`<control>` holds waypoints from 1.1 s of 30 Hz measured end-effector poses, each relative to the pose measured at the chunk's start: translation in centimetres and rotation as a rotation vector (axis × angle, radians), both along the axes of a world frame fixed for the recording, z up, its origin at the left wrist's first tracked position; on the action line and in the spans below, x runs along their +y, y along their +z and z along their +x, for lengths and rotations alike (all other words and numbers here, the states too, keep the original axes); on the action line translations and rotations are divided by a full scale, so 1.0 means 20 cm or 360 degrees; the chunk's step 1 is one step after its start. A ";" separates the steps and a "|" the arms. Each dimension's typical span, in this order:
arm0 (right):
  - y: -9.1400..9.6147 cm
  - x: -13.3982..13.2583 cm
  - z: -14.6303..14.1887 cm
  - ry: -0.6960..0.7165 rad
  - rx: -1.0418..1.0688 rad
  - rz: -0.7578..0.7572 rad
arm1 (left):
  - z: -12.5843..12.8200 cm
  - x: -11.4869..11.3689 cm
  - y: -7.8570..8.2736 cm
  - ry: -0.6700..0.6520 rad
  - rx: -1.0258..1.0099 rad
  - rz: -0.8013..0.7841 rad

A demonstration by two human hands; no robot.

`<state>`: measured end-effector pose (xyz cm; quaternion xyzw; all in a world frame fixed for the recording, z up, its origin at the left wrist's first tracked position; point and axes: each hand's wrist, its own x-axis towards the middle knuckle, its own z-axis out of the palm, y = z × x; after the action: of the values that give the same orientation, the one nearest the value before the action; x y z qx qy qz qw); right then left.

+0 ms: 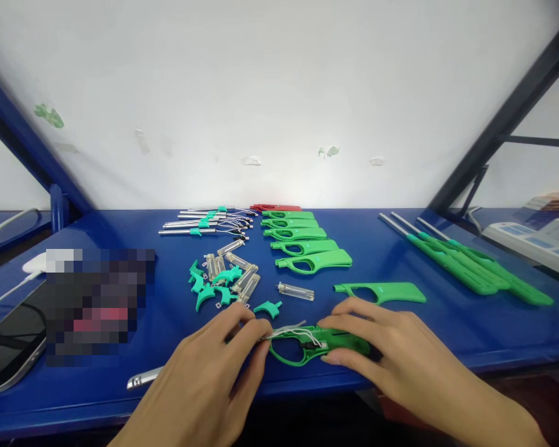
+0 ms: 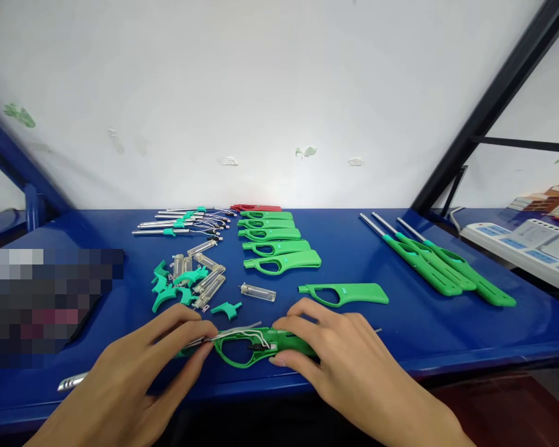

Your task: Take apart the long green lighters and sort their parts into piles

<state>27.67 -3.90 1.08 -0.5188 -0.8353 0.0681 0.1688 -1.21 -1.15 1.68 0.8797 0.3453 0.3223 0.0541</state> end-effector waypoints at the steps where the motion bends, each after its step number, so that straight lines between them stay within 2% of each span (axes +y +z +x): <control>1: 0.00 0.00 0.00 -0.0001 0.0002 0.0000 | 0.01 0.00 0.01 -0.0001 -0.0015 0.0005; 8: -0.01 0.01 0.02 -0.0034 -0.0024 0.0006 | 0.00 -0.02 0.09 0.0070 -0.0161 0.0095; 12: -0.02 0.01 0.03 -0.0076 -0.0028 -0.0004 | -0.07 0.04 0.18 0.0179 -0.0110 0.0219; 16: -0.04 0.01 0.04 -0.0070 -0.0044 0.0009 | -0.15 0.23 0.31 0.0262 0.0005 0.0335; 21: -0.05 0.02 0.05 -0.0057 -0.0064 0.0102 | -0.24 0.58 0.43 0.0235 0.0295 0.0233; 24: -0.06 0.04 0.08 -0.0016 -0.0061 0.0228 | -0.28 0.76 0.43 0.0200 0.0440 0.0157; 27: -0.10 0.05 0.13 0.0008 -0.0067 0.0390 | -0.31 0.90 0.40 0.0181 0.0573 0.0072; 33: -0.23 0.08 0.25 -0.0044 -0.0171 0.0574 | -0.37 1.03 0.31 0.0155 0.0695 -0.0070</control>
<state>32.75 -2.38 -3.55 -0.4944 -0.8346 -0.1129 0.2151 -8.58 19.54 7.79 0.9096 0.3978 0.1187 -0.0186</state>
